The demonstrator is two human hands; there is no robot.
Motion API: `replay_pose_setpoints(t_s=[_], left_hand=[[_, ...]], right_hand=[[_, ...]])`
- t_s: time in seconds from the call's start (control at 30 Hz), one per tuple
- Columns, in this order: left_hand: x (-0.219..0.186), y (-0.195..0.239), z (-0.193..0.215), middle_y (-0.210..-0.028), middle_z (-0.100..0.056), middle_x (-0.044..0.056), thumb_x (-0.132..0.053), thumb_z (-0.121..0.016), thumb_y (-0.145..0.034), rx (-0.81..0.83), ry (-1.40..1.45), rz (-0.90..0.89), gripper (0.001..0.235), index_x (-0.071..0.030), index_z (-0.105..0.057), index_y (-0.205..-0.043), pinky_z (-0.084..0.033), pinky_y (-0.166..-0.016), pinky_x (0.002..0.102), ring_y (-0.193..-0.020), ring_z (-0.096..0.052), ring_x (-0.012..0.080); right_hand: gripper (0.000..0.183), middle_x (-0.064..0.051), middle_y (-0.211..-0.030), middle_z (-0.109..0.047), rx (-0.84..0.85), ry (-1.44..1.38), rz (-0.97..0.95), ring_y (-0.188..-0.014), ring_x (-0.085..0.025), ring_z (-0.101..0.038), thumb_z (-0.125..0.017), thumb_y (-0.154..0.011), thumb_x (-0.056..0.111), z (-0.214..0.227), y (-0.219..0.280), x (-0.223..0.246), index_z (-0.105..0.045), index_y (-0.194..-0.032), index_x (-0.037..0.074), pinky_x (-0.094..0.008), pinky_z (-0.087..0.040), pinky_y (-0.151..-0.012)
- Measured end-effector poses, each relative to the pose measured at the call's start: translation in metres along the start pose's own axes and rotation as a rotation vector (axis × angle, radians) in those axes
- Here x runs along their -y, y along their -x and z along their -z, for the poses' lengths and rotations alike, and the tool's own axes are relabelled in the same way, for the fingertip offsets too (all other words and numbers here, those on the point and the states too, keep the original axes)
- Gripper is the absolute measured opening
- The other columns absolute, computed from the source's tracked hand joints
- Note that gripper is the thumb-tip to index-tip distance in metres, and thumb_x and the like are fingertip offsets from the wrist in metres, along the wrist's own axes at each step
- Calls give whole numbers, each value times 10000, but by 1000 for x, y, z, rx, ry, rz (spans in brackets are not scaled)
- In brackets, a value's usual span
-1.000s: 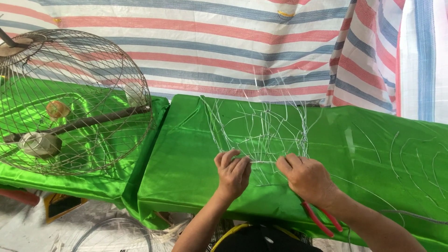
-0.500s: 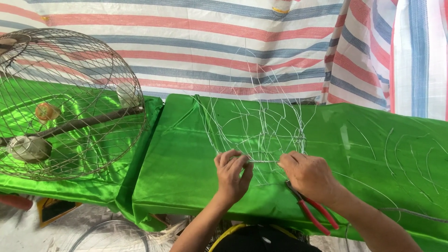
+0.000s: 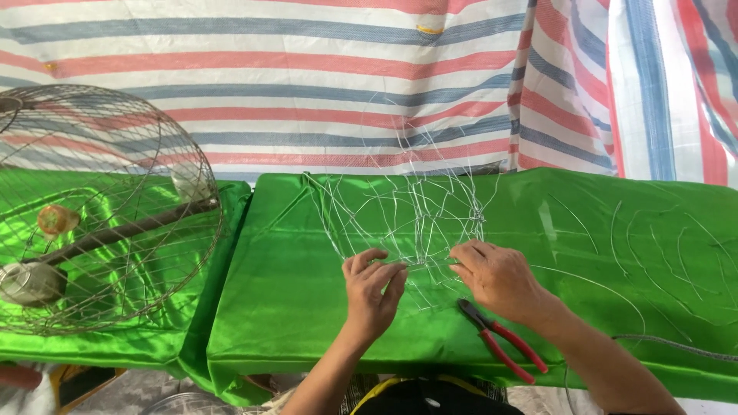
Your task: The person constructs a wire frame for a cage by hand, using pliers to cut and bend segments of silver wire, then twisting the ends to join them together.
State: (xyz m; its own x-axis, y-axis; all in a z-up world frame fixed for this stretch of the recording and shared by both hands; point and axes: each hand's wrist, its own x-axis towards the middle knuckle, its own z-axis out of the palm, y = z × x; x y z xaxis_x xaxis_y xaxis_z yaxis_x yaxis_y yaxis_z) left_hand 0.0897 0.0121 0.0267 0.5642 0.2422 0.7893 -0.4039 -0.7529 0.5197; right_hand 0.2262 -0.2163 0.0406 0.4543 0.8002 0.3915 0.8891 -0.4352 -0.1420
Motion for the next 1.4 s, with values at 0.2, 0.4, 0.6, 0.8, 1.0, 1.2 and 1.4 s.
replay_pose_setpoints(t_s=[0.2,0.4,0.6,0.8,1.0,1.2,1.4], left_hand=[[4,7,-7,-789,-767,25,-147,-722,-906,13,35,49,82,-127,-801,-923,-411,-913,470,-1021,-651,271],[-4,8,-11,-842,-793,-29,-234,-756,-896,82,-71,113,100,-167,-788,-962,-341,-872,418,-1026,-589,236],[-7,8,-17,-785,-767,-32,-180,-781,-863,4,-13,64,39,-161,-765,-893,-355,-882,413,-1030,-600,244],[-2,11,-25,-812,-759,11,-159,-744,-889,-56,-58,-98,49,-121,-720,-908,-378,-836,414,-994,-601,242],[3,14,-27,-806,-741,10,-174,-717,-905,-43,-63,-87,69,-120,-691,-871,-370,-825,401,-963,-594,227],[-11,4,-21,-774,-714,7,-171,-697,-927,-30,-38,-118,102,-109,-676,-849,-350,-783,397,-937,-591,237],[-13,5,-18,-783,-719,12,-161,-719,-914,-4,-20,-100,91,-104,-678,-856,-350,-806,401,-929,-585,234]], right_hand=[[247,-57,-817,-704,-93,-24,87,-546,-147,-623,-605,-978,157,16,-4,13,-701,-1205,139,-270,-524,-482],[242,-83,-970,-733,-98,-70,123,-623,-157,-664,-672,-915,71,26,-1,16,-682,-1157,69,-255,-587,-476],[340,-42,-1013,-648,-62,199,43,-761,-223,-648,-780,-862,226,47,-2,32,-683,-1168,114,-334,-631,-590],[441,-27,-1072,-588,-73,97,191,-999,-240,-514,-855,-776,237,50,-17,48,-659,-1150,113,-397,-402,-869],[553,-11,-1073,-593,-86,116,215,-1004,-228,-493,-801,-837,336,35,-16,39,-641,-1331,147,-387,-360,-839],[355,-20,-1079,-677,-163,20,278,-1015,-232,-607,-853,-813,304,43,-23,40,-697,-1088,143,-417,-337,-906],[357,-56,-1131,-677,-136,-1,264,-1065,-241,-626,-843,-797,229,51,-17,34,-703,-1115,147,-439,-375,-961]])
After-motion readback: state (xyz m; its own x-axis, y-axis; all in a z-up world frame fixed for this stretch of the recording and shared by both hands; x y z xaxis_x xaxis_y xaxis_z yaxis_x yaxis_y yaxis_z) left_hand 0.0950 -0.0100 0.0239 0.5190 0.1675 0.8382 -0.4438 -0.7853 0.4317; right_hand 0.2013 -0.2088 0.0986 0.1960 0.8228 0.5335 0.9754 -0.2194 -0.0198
